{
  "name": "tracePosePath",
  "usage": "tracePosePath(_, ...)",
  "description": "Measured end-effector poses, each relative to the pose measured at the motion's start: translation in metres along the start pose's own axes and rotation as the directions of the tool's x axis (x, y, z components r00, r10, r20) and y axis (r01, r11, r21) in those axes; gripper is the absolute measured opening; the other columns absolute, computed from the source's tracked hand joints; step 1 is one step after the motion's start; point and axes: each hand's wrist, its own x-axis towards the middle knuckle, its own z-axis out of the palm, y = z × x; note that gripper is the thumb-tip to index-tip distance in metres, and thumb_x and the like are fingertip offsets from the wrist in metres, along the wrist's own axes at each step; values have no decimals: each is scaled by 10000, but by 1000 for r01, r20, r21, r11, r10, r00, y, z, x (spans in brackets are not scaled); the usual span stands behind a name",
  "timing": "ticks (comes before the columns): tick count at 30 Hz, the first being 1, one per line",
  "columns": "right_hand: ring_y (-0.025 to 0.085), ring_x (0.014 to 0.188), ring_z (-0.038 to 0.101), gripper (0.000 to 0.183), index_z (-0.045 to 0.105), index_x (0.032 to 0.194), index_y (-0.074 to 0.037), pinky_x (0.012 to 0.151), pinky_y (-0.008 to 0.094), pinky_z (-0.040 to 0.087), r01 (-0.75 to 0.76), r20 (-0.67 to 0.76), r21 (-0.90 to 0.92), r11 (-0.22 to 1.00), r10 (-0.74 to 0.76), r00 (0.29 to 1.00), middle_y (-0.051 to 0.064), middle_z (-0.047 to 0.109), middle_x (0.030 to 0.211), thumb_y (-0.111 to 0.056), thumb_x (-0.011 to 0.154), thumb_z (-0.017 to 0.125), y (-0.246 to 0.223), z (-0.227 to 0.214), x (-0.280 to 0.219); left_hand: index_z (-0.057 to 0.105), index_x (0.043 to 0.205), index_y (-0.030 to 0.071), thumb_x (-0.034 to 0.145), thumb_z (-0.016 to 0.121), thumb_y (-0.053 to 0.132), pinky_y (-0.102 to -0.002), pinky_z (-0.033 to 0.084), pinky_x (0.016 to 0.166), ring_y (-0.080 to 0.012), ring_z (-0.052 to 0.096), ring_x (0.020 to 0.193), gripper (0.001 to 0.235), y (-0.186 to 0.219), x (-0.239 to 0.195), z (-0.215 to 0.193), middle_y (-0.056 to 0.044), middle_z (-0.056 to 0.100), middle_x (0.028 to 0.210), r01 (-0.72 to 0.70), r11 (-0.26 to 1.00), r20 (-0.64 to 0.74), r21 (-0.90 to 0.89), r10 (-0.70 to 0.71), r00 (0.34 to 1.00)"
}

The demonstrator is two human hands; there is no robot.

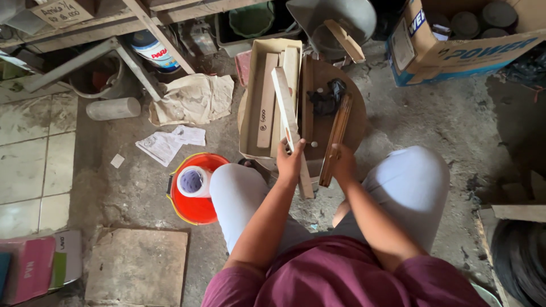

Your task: Wiping down long thin strips with a cloth and packing them into a box

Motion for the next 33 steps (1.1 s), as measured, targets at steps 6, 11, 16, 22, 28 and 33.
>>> tracePosePath(6,268,1196,587,426,576,1233,-218,992,451,463,-85,-111,-87,993,75,991,33,564,1216,-388,892,766,25,-4,4,447,1524,99,882,794,577,-486,529,982,-361,638,1179,872,4,-5,2,-277,610,1301,13,1000,91,-28,-11,996)
tracePosePath(11,412,1319,498,732,443,1324,-82,1091,561,426,-190,-105,65,980,196,975,196,482,1350,-370,800,866,13,17,-26,415,1536,42,944,731,551,-505,500,999,-347,604,1187,843,7,-10,1,-293,595,1302,29,995,151,-93,-15,988)
tracePosePath(16,441,1280,520,715,463,1272,-65,1103,547,429,-227,-212,242,943,280,936,206,489,1286,-391,786,874,50,47,-28,360,1562,33,932,765,456,-532,474,1015,-398,589,1217,861,11,-21,3,-334,583,1323,7,998,223,-65,8,975)
tracePosePath(22,490,1335,463,722,477,1333,31,1144,540,339,62,-264,421,905,56,963,336,518,1348,-579,992,658,-34,-6,-35,411,1517,142,827,815,257,-540,580,920,-501,650,1116,809,-36,-20,21,-265,576,1232,-416,852,308,317,322,895)
tracePosePath(28,371,1161,645,592,603,1234,-72,1004,490,482,-4,-98,310,951,37,994,226,694,1140,-457,844,828,-11,-17,-37,435,1539,159,704,870,203,-551,590,845,-554,622,1037,943,-55,-35,39,-263,534,1136,-645,742,509,182,490,707)
tracePosePath(33,328,1118,672,656,438,1358,-62,993,440,511,-36,-148,755,654,224,963,220,662,1168,-192,829,803,-23,-55,-11,568,1294,188,839,788,555,-394,624,827,-242,722,1054,625,-161,51,39,-91,702,1157,-103,900,267,423,-15,964)
